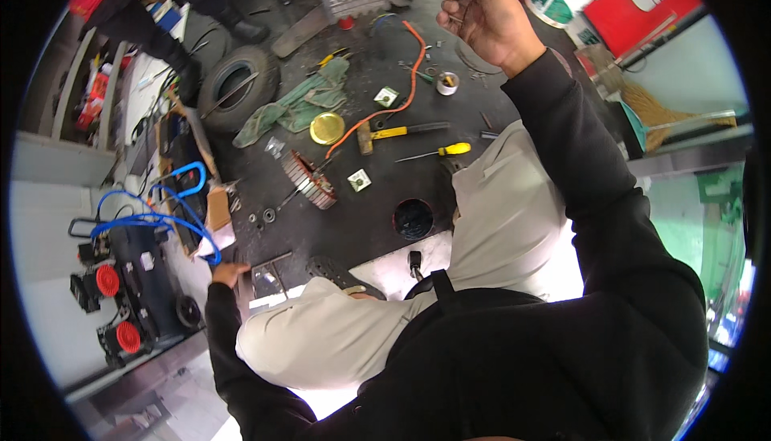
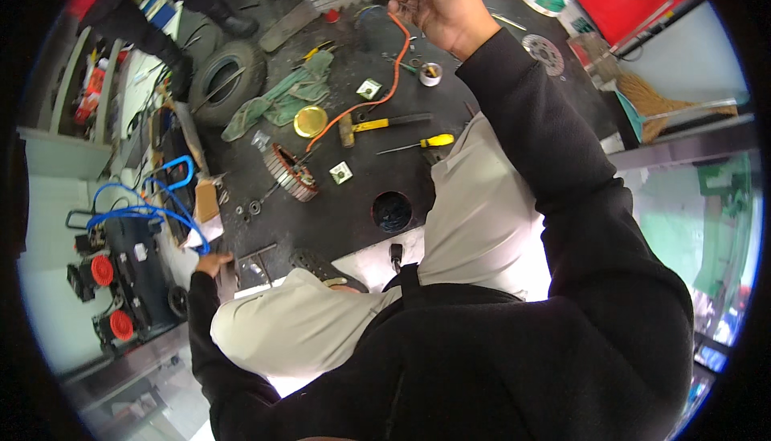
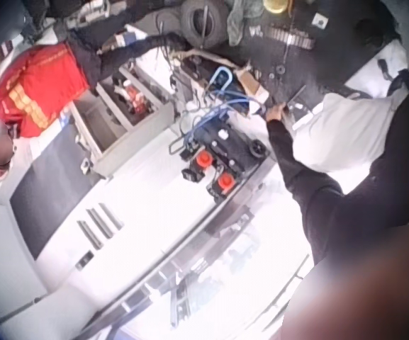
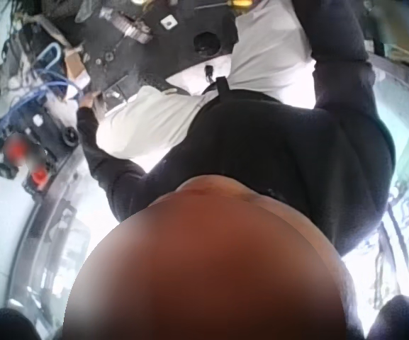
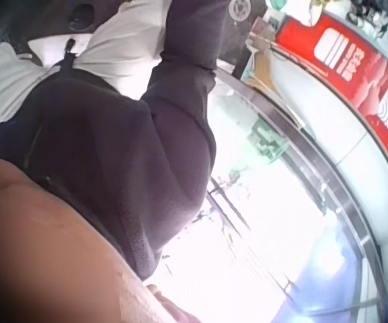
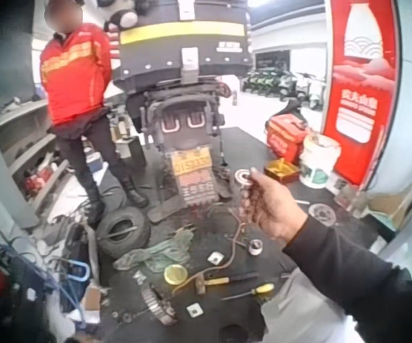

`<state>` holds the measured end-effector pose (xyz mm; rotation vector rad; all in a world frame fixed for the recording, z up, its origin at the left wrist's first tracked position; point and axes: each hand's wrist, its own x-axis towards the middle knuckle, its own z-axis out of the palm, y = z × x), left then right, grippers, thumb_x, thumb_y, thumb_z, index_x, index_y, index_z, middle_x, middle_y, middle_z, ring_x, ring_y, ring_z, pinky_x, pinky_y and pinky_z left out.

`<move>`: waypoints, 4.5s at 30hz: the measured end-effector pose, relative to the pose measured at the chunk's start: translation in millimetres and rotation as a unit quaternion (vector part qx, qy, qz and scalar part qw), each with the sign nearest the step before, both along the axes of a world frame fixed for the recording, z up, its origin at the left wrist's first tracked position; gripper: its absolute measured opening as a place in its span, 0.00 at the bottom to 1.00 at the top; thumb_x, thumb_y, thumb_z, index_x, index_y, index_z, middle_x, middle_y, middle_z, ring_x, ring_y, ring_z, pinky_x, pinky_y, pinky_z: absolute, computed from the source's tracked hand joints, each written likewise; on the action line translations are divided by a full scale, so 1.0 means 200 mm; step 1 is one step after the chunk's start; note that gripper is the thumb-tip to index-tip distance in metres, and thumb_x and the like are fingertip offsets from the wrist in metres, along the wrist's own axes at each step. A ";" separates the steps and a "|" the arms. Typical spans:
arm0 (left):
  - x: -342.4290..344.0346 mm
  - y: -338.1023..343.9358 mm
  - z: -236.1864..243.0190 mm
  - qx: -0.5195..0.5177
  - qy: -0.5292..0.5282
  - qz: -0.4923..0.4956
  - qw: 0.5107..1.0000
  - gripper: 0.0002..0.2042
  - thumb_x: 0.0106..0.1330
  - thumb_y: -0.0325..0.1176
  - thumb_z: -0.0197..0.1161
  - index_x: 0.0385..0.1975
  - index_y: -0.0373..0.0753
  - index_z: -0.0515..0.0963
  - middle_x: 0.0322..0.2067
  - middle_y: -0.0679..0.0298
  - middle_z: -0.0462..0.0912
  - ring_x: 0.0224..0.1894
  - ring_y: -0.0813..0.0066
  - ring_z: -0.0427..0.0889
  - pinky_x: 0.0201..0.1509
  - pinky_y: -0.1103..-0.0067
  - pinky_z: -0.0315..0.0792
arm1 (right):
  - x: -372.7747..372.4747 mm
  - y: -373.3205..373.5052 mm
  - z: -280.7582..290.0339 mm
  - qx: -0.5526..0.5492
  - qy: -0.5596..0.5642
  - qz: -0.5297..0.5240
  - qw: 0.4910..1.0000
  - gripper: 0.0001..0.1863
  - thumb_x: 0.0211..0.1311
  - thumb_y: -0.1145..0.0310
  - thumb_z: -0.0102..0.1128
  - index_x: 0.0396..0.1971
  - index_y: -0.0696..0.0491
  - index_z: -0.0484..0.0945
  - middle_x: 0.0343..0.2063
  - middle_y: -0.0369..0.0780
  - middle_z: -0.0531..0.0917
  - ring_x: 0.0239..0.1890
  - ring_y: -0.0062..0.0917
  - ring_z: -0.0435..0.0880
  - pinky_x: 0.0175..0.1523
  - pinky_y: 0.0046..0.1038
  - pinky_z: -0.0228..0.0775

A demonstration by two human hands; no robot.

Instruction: The person is repairing a motor by removing a bearing from a circular metal part using a screwdriver. They repeatedly pry at the bearing, flip the part over, and continue the removal process.

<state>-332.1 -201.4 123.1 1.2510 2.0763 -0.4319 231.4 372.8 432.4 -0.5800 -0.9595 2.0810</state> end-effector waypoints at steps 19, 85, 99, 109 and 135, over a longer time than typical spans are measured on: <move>0.37 -0.16 -0.71 0.071 0.175 0.437 0.879 0.41 0.62 0.59 0.75 0.63 0.27 0.79 0.60 0.38 0.83 0.64 0.48 0.82 0.71 0.64 0.73 | 0.77 0.47 -0.11 -0.036 0.030 -0.299 0.953 0.18 0.86 0.60 0.49 0.50 0.63 0.76 0.47 0.48 0.84 0.51 0.36 0.87 0.60 0.39 0.83; 1.80 1.34 1.88 0.491 -0.688 0.389 0.366 0.29 0.83 0.51 0.53 0.73 0.37 0.70 0.68 0.53 0.80 0.67 0.52 0.81 0.72 0.55 0.74 | -0.20 -0.39 0.11 0.000 0.120 0.352 0.928 0.26 0.83 0.55 0.52 0.71 0.54 0.73 0.63 0.43 0.83 0.60 0.31 0.86 0.65 0.39 0.82; 1.63 0.93 1.53 0.565 -0.533 0.518 0.357 0.25 0.85 0.45 0.52 0.72 0.35 0.69 0.66 0.56 0.80 0.66 0.60 0.81 0.73 0.62 0.72 | -0.49 -0.50 -0.12 0.378 -0.121 0.138 0.908 0.33 0.66 0.75 0.72 0.69 0.58 0.68 0.50 0.39 0.82 0.47 0.22 0.85 0.50 0.29 0.82; 1.69 0.97 1.51 0.545 -0.508 0.508 0.432 0.27 0.86 0.48 0.51 0.70 0.30 0.69 0.64 0.51 0.81 0.64 0.59 0.83 0.71 0.62 0.75 | -0.71 -0.76 -0.16 0.650 -0.062 0.167 0.739 0.37 0.63 0.54 0.79 0.65 0.56 0.74 0.65 0.48 0.81 0.71 0.46 0.76 0.74 0.42 0.69; 1.76 0.97 1.53 0.543 -0.416 0.409 0.605 0.20 0.79 0.41 0.68 0.60 0.32 0.78 0.48 0.64 0.85 0.48 0.81 0.79 0.57 0.80 0.73 | -0.61 -0.80 -0.20 0.621 -0.179 0.204 0.735 0.30 0.57 0.69 0.81 0.60 0.55 0.80 0.45 0.46 0.87 0.44 0.40 0.90 0.51 0.35 0.84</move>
